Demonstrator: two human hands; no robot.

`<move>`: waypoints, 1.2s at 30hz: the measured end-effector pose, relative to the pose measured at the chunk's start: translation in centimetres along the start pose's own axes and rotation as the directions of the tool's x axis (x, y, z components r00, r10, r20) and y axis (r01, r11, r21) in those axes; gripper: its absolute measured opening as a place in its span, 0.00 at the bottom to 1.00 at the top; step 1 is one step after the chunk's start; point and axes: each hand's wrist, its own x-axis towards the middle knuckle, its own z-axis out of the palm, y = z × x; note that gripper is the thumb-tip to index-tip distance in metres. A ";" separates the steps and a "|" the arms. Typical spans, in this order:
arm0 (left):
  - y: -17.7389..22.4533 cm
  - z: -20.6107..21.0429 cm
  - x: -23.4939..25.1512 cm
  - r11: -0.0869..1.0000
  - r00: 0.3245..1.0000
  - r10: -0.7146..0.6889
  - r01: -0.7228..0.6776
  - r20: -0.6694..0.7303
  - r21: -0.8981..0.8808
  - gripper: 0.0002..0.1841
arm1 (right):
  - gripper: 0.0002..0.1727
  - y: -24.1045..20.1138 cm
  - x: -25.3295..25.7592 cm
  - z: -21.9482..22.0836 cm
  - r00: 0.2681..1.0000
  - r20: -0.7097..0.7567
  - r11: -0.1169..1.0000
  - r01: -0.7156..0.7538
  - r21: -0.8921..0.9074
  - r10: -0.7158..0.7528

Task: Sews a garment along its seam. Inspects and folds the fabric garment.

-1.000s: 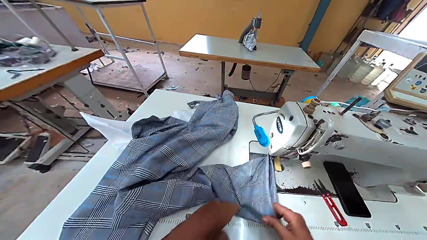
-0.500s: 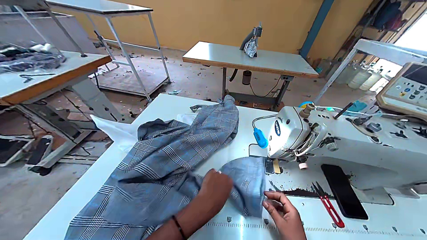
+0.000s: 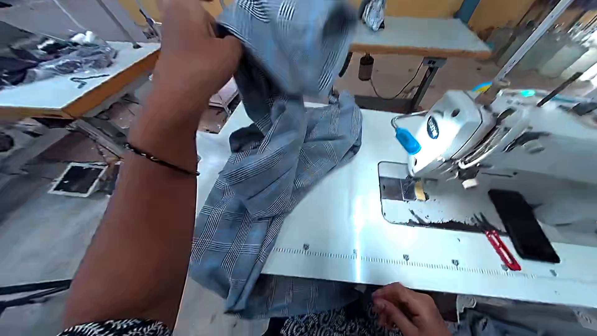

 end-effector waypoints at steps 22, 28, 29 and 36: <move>-3.7 4.6 -26.1 0.835 0.418 0.541 -0.166 0.729 -0.525 0.28 | 0.10 -7.1 -2.5 -10.9 0.939 -0.272 0.973 0.228 0.026 -0.212; -6.3 2.4 -24.6 0.864 0.562 0.502 -0.290 0.657 -0.411 0.12 | 0.14 -8.1 -2.9 -15.9 0.649 -0.757 0.997 0.071 -0.037 -0.074; -6.2 1.9 -24.3 0.866 0.550 0.498 -0.274 0.671 -0.418 0.12 | 0.12 -7.7 -2.9 -15.7 0.672 -0.738 0.998 0.039 -0.040 -0.056; -0.7 5.4 -25.6 0.920 0.549 0.390 -0.202 0.739 -0.336 0.24 | 0.11 -7.1 -0.8 -13.7 0.762 -0.643 0.994 -0.018 0.108 0.083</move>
